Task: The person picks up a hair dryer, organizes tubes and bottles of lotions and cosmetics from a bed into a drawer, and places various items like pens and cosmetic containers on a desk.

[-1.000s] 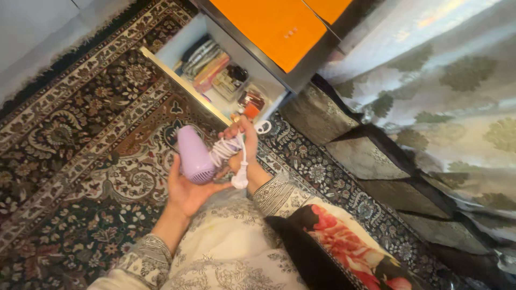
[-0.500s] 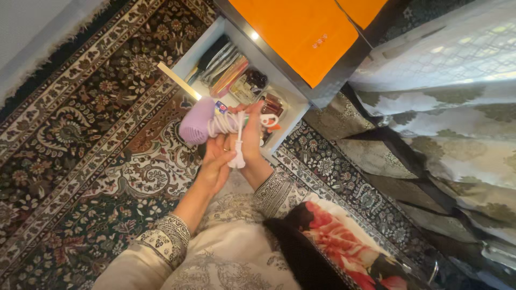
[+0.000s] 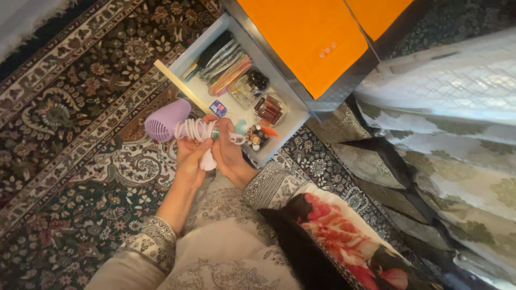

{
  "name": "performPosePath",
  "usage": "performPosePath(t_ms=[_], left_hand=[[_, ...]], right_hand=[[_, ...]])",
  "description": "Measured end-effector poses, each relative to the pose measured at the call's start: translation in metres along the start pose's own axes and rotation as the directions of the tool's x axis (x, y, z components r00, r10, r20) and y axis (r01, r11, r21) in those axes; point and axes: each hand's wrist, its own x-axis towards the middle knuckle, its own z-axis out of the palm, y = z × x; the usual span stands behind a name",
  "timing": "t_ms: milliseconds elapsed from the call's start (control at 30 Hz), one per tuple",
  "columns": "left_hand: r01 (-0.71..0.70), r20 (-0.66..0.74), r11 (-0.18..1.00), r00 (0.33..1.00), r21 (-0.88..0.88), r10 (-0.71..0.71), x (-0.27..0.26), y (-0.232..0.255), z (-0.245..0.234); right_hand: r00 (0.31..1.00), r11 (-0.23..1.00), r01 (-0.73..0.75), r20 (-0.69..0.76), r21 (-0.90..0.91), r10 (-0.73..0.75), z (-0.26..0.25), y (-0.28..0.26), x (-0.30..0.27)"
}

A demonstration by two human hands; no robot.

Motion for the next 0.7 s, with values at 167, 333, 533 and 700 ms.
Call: performPosePath(t_ms=[167,333,533,700], left_hand=[[-0.067,-0.115,0.992,0.990,0.104,0.079,0.009,-0.017,-0.010],[-0.069,-0.215,0.980,0.970,0.189,0.110,0.020,-0.038,-0.033],[-0.142,-0.061,0.888,0.981,0.437,0.186,0.035,-0.031,-0.027],[-0.169,0.091,0.736,0.985,0.655,0.145,0.048,-0.049,-0.008]], right_hand=[[0.970,0.998,-0.024,0.243,0.051,0.011,-0.025,-0.001,0.015],[0.879,0.968,-0.053,0.448,-0.244,0.161,-0.036,-0.086,0.006],[0.795,0.515,0.299,0.508,-0.804,0.332,-0.014,-0.121,0.010],[0.850,0.286,0.427,0.488,-0.858,0.196,-0.018,-0.105,0.017]])
